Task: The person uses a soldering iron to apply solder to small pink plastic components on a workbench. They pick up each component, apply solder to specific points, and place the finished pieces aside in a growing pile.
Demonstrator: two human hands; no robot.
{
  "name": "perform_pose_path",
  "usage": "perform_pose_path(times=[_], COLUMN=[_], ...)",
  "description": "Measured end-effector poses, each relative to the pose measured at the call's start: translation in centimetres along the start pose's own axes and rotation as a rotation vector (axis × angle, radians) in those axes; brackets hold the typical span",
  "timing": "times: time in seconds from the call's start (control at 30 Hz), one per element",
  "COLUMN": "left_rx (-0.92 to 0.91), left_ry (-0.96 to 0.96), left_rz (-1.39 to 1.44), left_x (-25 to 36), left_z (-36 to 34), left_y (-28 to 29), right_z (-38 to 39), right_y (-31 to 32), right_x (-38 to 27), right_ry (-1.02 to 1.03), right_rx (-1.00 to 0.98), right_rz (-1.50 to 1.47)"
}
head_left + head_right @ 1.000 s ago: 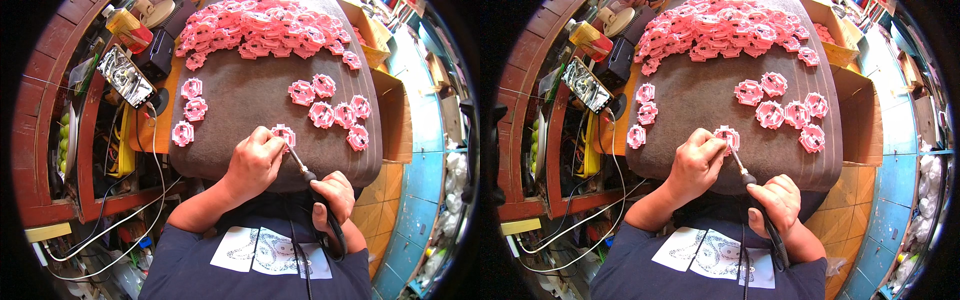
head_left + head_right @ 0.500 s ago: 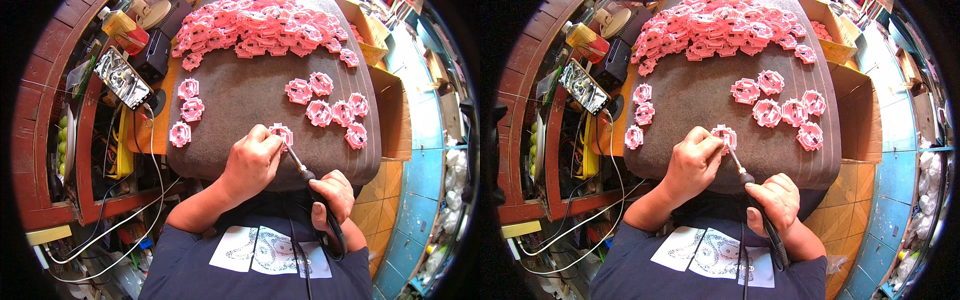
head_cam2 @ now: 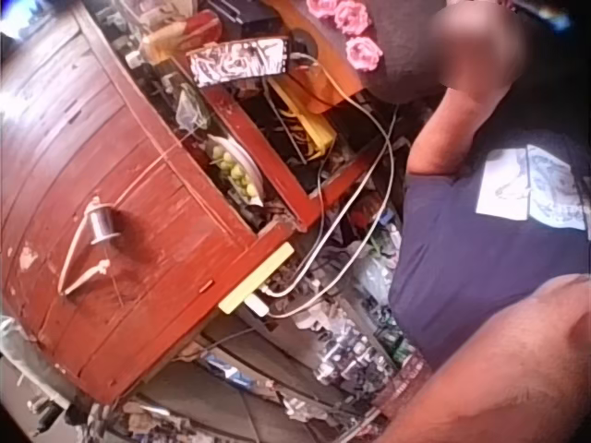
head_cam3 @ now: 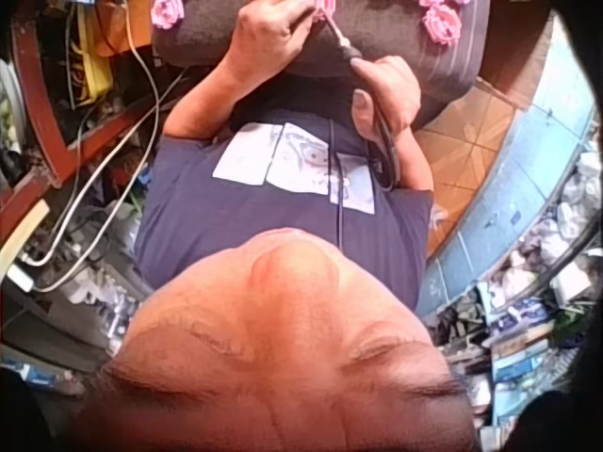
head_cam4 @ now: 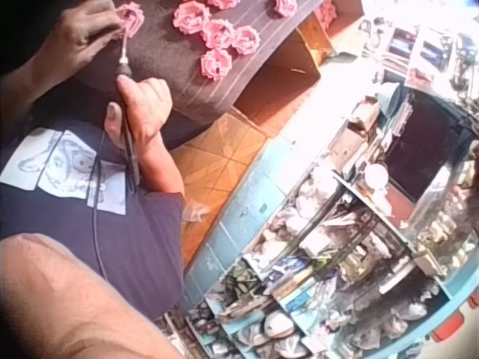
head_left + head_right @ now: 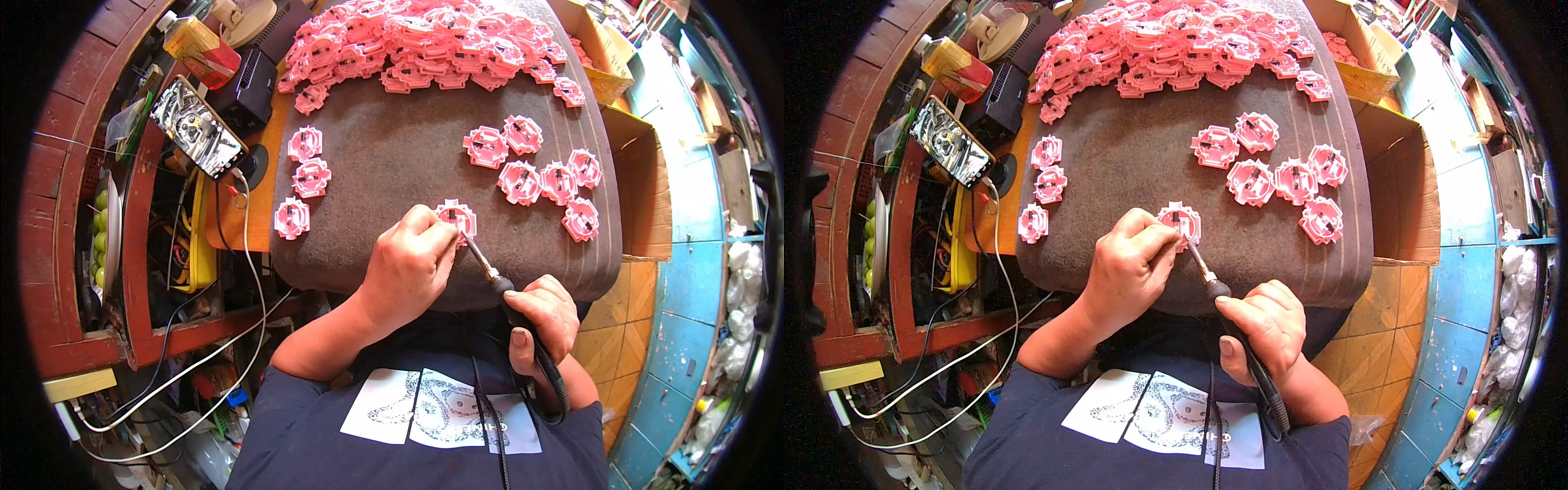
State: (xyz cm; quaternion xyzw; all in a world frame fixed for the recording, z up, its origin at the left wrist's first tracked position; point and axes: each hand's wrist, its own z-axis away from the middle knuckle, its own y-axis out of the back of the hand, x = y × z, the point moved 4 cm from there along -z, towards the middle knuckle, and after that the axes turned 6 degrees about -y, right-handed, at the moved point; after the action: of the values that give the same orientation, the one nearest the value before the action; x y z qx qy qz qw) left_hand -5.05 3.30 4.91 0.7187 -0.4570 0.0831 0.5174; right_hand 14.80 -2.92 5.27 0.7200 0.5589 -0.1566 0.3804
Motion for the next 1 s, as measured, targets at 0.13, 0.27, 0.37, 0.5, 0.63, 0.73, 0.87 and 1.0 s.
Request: perform_pose_path(times=[0.13, 0.27, 0.37, 0.5, 0.63, 0.73, 0.87, 1.0], left_rx=[-0.004, 0.001, 0.009, 0.002, 0.008, 0.015, 0.025, 0.030], left_ry=[-0.001, 0.000, 0.008, -0.037, -0.053, -0.051, -0.050, -0.054], left_rz=[-0.005, 0.008, 0.000, -0.040, -0.045, -0.048, -0.045, -0.046], left_x=[0.0, 0.0, 0.1, 0.2, 0.0, 0.0, 0.0, 0.0], left_z=[0.0, 0.0, 0.0, 0.1, 0.3, 0.4, 0.3, 0.3], left_y=[-0.1, -0.1, 0.0, 0.1, -0.4, -0.4, -0.4, -0.3], right_z=[0.0, 0.0, 0.4, 0.3, 0.6, -0.5, -3.0, -4.0], right_y=[0.0, 0.4, 0.9, 1.0, 0.7, 0.2, -1.5, -2.8], right_x=[0.1, 0.0, 0.1, 0.3, 1.4, 2.3, 3.7, 3.9], right_ry=[-0.001, -0.005, -0.042, -0.133, -0.170, -0.170, -0.065, -0.086], right_rx=[-0.004, -0.007, 0.028, 0.142, 0.221, 0.099, -0.057, -0.196], right_rz=[0.003, 0.024, 0.031, 0.074, 0.150, 0.113, 0.223, 0.245])
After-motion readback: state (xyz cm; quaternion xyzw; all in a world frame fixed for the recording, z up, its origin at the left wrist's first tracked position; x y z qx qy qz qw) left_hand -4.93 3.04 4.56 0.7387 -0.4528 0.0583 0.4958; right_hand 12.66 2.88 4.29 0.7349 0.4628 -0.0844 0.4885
